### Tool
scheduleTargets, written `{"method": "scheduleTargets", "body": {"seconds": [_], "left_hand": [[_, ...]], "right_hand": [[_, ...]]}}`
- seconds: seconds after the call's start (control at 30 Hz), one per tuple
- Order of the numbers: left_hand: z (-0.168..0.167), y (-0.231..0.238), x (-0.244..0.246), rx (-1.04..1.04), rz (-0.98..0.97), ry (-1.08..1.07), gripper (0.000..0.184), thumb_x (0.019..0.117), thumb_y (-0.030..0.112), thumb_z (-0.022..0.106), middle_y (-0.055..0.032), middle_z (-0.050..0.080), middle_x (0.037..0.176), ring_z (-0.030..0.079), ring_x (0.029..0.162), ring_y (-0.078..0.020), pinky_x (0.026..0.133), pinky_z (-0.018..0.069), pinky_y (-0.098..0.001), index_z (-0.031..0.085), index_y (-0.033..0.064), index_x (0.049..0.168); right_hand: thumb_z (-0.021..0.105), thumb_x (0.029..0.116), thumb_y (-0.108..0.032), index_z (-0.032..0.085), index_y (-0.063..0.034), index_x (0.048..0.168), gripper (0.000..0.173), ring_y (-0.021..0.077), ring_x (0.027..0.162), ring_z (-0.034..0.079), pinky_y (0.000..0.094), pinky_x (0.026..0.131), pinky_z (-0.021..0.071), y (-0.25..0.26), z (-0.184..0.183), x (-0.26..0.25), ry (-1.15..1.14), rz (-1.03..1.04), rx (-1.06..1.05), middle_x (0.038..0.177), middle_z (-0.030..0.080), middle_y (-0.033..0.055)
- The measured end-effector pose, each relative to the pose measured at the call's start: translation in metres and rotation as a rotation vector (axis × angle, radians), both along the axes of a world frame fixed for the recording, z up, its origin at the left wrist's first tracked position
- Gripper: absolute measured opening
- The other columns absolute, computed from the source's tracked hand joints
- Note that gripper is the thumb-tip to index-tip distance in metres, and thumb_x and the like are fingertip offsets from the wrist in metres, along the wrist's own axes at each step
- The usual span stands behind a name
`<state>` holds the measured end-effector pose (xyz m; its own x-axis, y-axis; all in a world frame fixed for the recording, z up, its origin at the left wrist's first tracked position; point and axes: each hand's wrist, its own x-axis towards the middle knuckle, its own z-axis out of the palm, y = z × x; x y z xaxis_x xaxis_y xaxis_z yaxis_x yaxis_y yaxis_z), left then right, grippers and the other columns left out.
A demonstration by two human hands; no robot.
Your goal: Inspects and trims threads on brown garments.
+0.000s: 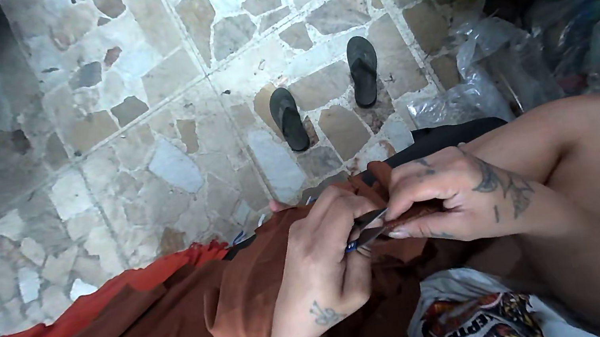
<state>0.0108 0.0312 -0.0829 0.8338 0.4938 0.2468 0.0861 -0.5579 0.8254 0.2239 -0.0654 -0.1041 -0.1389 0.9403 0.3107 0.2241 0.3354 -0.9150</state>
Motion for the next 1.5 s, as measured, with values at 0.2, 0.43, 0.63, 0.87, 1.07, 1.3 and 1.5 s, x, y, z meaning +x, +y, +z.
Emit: {"method": "scheduleTargets", "body": {"seconds": [0.2,0.43,0.63,0.87,1.07,1.3,1.5], "left_hand": [[-0.001,0.001,0.0,-0.129,0.023,-0.051,0.027,0.1055,0.027,0.058,-0.0008,0.065,0.091,0.059,0.081,-0.0007,0.073,0.0508,-0.017,0.068,0.0033,0.112],[0.002,0.002,0.0,-0.088,-0.007,0.045,0.03,0.1074,0.026,0.051,-0.0041,0.067,0.086,0.059,0.081,-0.0032,0.079,0.0453,-0.0218,0.066,0.0018,0.096],[-0.004,0.005,0.0,-0.26,0.029,-0.109,0.026,0.108,0.027,0.051,0.0021,0.06,0.087,0.057,0.083,-0.0014,0.074,0.0479,-0.0185,0.063,0.0072,0.095],[-0.008,0.004,0.003,-0.498,0.097,-0.257,0.018,0.1039,0.027,0.06,0.0082,0.061,0.084,0.057,0.076,0.0023,0.069,0.0493,-0.0158,0.066,0.013,0.095],[-0.009,0.002,0.004,-0.842,0.025,-0.452,0.012,0.1021,0.025,0.064,0.0074,0.06,0.081,0.05,0.062,0.0032,0.057,0.0432,-0.0139,0.068,0.0137,0.099],[-0.009,0.007,0.002,-0.933,-0.056,-0.563,0.012,0.1027,0.024,0.063,0.0017,0.064,0.089,0.057,0.068,-0.0023,0.059,0.0481,-0.0166,0.067,0.0136,0.102],[-0.006,0.007,0.001,-0.859,-0.058,-0.497,0.017,0.1059,0.025,0.057,-0.0019,0.068,0.09,0.061,0.067,-0.0034,0.059,0.0504,-0.017,0.066,0.0106,0.103]], "right_hand": [[0.069,0.0962,-0.017,0.076,-0.0015,0.093,0.017,0.0002,0.084,0.064,0.0131,0.076,0.0522,0.0,0.001,0.0,-0.043,-0.025,0.041,0.087,0.071,0.0036],[0.069,0.0969,-0.019,0.077,-0.002,0.096,0.019,0.0007,0.085,0.065,0.0135,0.076,0.0523,0.002,-0.001,-0.002,-0.074,-0.026,0.03,0.088,0.072,0.0037],[0.062,0.1028,-0.02,0.074,-0.0017,0.1,0.022,0.0057,0.086,0.066,0.0168,0.074,0.054,0.005,0.002,-0.011,-0.163,-0.175,0.188,0.093,0.07,0.0072],[0.053,0.1062,-0.014,0.067,0.0028,0.1,0.023,0.0021,0.088,0.063,0.0145,0.081,0.0525,0.008,-0.007,-0.033,0.033,-0.245,0.086,0.092,0.066,0.0065],[0.056,0.1049,-0.014,0.071,0.0032,0.098,0.024,0.0003,0.083,0.063,0.0143,0.076,0.0529,0.009,-0.008,-0.036,0.095,-0.266,0.131,0.088,0.069,0.0054],[0.055,0.1055,-0.017,0.069,0.0046,0.095,0.027,0.0023,0.082,0.062,0.0154,0.075,0.0515,0.013,-0.02,-0.041,0.146,-0.233,0.129,0.085,0.067,0.0071],[0.056,0.1051,-0.018,0.069,0.0033,0.092,0.028,0.0053,0.077,0.062,0.0182,0.071,0.0516,0.015,-0.024,-0.043,0.07,-0.25,0.17,0.081,0.066,0.0079]]}}
